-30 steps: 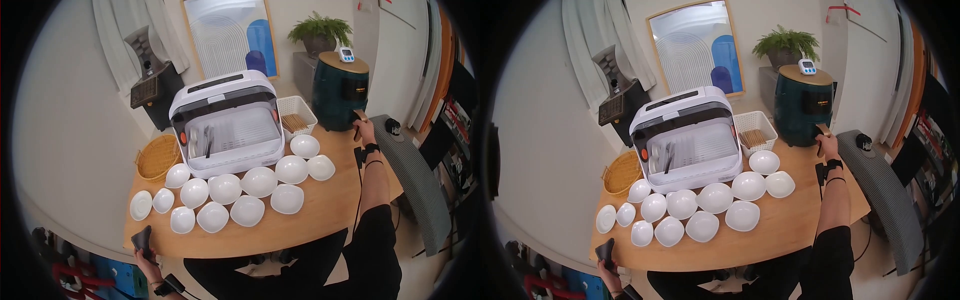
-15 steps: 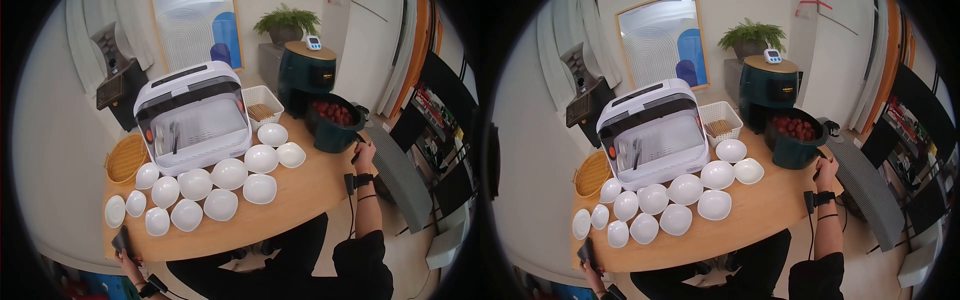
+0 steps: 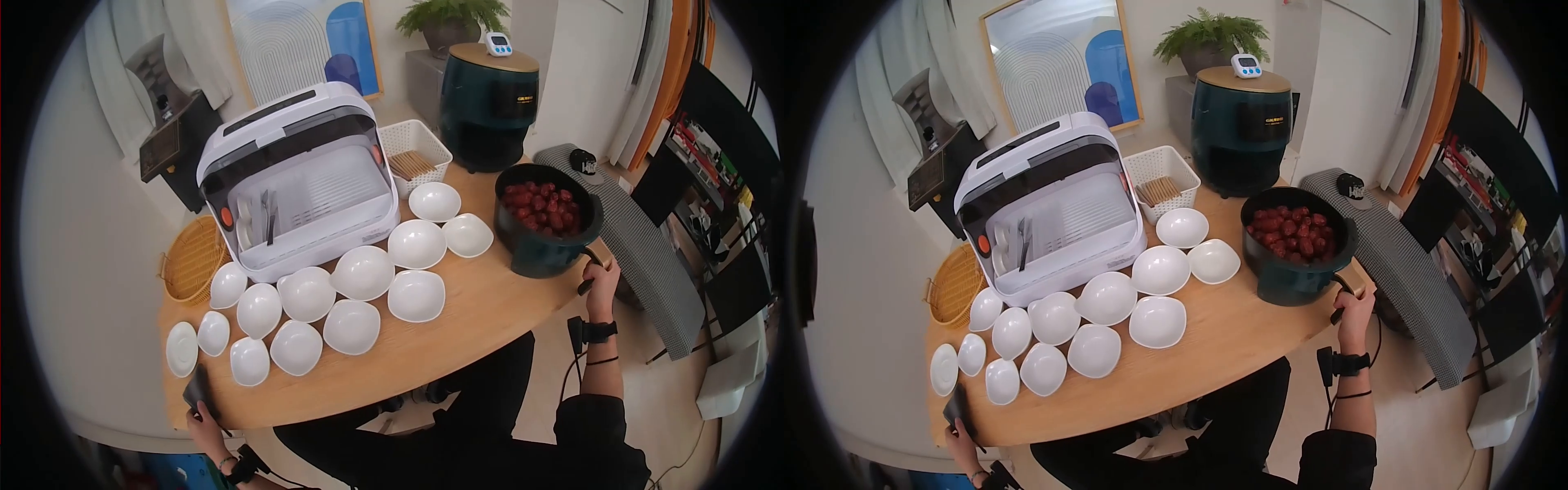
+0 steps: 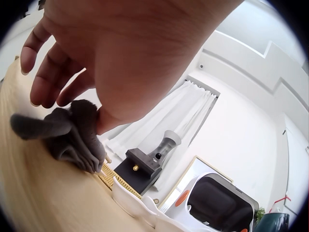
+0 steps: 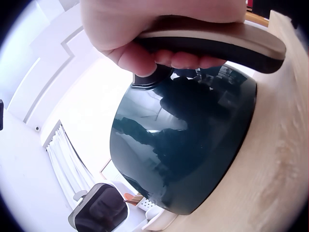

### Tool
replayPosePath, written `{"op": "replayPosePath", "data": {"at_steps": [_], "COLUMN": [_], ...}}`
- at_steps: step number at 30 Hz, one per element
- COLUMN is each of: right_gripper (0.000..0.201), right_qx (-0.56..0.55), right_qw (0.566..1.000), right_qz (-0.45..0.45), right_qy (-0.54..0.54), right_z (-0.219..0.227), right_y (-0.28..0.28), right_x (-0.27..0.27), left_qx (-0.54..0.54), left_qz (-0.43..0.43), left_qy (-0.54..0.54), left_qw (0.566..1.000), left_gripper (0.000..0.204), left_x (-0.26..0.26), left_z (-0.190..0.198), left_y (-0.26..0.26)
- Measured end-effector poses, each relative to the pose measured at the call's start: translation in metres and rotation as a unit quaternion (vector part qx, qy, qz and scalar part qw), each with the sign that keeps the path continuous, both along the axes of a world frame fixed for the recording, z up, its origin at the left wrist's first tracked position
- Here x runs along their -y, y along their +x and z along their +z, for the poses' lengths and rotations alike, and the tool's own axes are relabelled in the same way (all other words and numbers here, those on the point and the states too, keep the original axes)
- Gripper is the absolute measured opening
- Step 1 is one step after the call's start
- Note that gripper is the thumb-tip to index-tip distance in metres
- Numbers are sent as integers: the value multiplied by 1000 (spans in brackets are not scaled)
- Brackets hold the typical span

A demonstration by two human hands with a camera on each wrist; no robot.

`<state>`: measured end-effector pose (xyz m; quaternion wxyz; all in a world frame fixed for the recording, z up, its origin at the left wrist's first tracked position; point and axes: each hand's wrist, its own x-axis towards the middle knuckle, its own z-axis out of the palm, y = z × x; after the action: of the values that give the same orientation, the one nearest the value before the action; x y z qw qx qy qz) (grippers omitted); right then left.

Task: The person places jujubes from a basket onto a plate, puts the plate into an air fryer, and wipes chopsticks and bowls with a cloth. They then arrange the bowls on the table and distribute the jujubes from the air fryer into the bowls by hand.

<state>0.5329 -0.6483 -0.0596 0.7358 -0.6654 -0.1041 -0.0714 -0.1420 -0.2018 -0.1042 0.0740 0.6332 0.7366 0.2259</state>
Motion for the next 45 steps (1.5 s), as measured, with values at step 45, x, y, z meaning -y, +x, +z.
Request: {"op": "replayPosePath", "data": {"at_steps": [45], "right_gripper": [80], "right_qx": [-172], "right_qw": [643], "right_qz": [338], "right_qy": [-665], "right_z": [127], "right_y": [94], "right_x": [-156], "left_qx": [195], "left_qz": [-748], "left_qy": [0], "left_qw": [634], "left_gripper": [22], "left_x": [19], "left_z": [235], "left_y": [268]}}
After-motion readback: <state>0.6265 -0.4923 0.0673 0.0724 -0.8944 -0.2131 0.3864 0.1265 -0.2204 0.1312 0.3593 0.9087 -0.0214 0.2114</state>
